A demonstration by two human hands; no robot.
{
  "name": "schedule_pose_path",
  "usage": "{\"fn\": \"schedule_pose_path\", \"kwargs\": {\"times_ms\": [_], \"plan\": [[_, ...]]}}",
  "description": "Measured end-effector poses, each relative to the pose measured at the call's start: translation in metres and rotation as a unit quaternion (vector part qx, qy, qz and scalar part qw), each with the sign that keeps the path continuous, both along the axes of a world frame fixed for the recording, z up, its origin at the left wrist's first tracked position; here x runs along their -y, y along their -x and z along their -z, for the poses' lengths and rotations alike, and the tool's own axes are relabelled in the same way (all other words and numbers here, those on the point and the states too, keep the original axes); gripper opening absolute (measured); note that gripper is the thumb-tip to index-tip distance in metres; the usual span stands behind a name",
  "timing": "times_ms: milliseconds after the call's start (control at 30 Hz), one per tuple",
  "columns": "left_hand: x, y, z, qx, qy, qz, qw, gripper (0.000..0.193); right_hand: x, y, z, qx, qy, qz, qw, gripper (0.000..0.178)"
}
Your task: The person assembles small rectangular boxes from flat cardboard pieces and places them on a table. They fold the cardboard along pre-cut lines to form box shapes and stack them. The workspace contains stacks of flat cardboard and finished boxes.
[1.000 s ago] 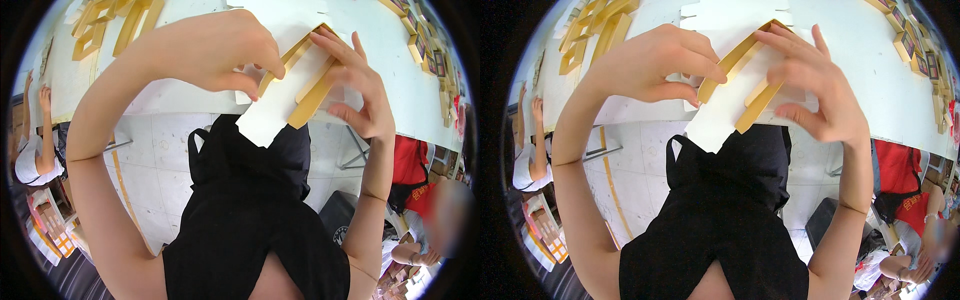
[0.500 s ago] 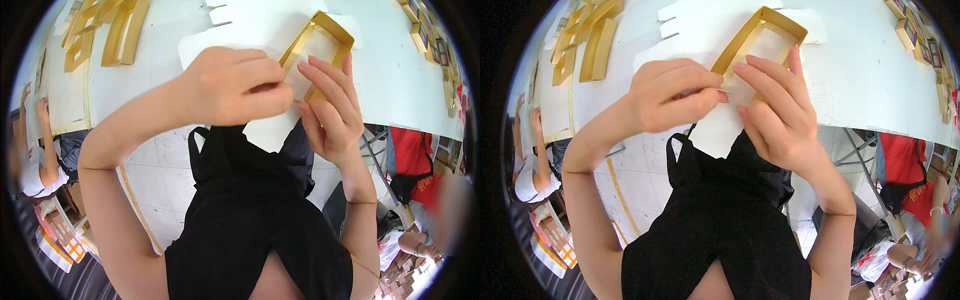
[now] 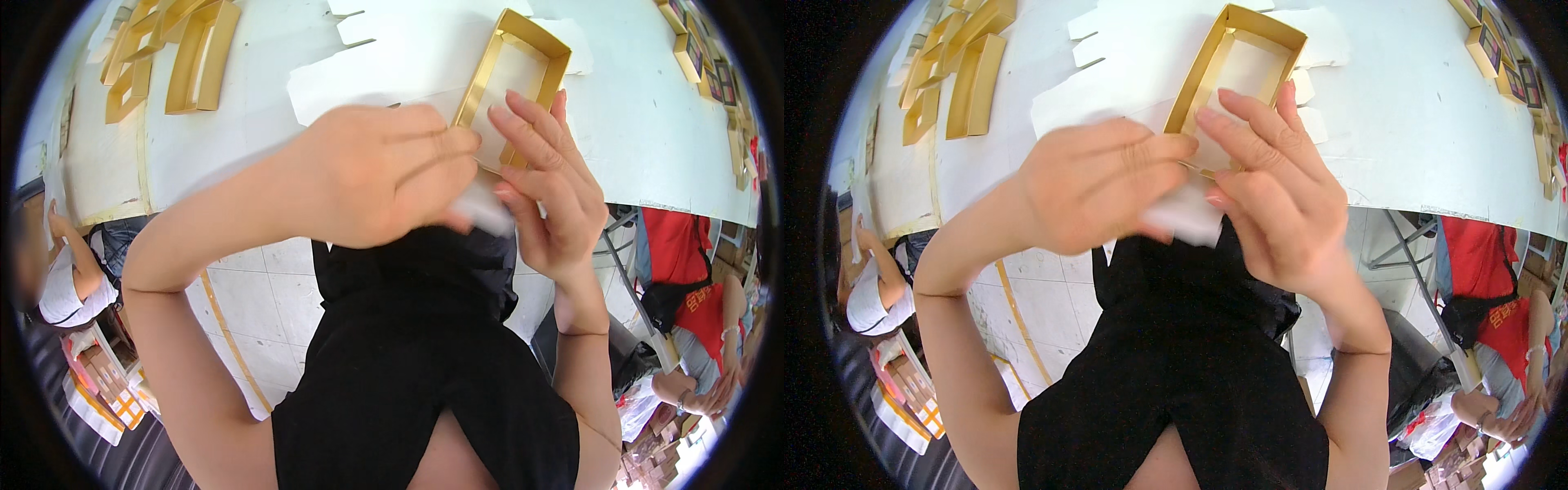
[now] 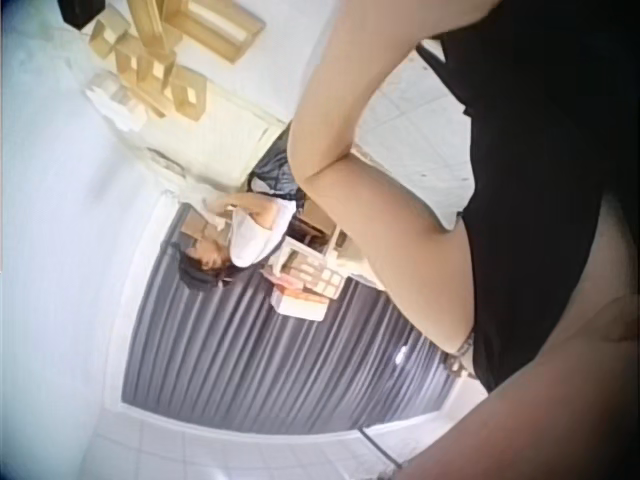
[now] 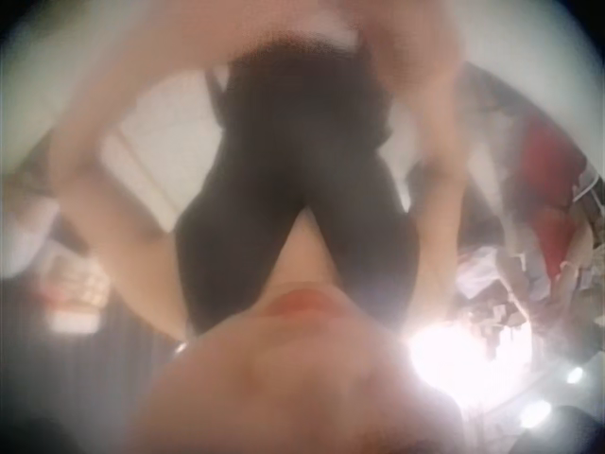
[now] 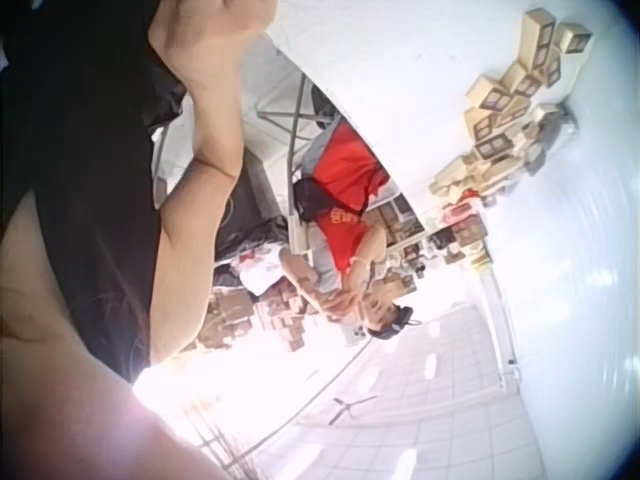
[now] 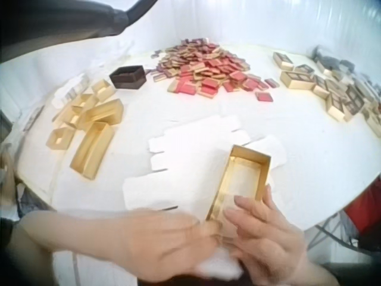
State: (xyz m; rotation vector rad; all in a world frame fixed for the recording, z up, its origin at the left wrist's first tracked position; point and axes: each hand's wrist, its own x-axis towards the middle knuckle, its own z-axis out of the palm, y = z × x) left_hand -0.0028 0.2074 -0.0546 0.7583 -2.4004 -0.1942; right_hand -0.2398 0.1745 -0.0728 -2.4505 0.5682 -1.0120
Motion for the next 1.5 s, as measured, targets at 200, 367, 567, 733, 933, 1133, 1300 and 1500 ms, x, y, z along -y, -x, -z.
{"fn": "schedule_pose_path", "kwargs": {"times_ms": [200,367,567,733,933,1133,1300,1500], "plan": [[0.016,0.030,-0.011,-0.136,-0.224,-0.161,0.952,0.008,0.008,0.015,-0.002,0.133,-0.206,-0.060,0.968,0.059],[0.036,0.037,0.004,-0.104,-0.077,-0.143,0.981,0.007,0.005,0.007,0.016,0.067,0.067,0.013,0.995,0.060],[0.040,0.034,-0.007,-0.157,-0.310,-0.162,0.924,0.013,-0.005,0.004,0.003,-0.035,0.074,0.086,0.993,0.044],[0.032,0.021,-0.021,-0.155,-0.402,-0.081,0.899,0.031,-0.009,-0.002,-0.001,-0.018,0.039,0.130,0.991,0.042],[0.022,0.021,-0.003,-0.152,-0.369,-0.100,0.911,0.036,0.002,0.002,0.013,0.081,0.041,0.108,0.990,0.040],[0.029,0.037,-0.001,-0.117,-0.073,-0.169,0.976,0.037,-0.008,0.002,0.005,-0.053,0.187,0.096,0.976,0.027],[0.099,0.025,-0.010,0.057,0.081,-0.147,0.984,0.015,-0.002,-0.010,-0.013,-0.174,0.152,0.065,0.971,0.014],[0.104,0.032,-0.030,0.159,0.002,-0.115,0.981,0.010,-0.014,-0.023,-0.015,-0.180,0.125,0.066,0.973,0.020]]}}
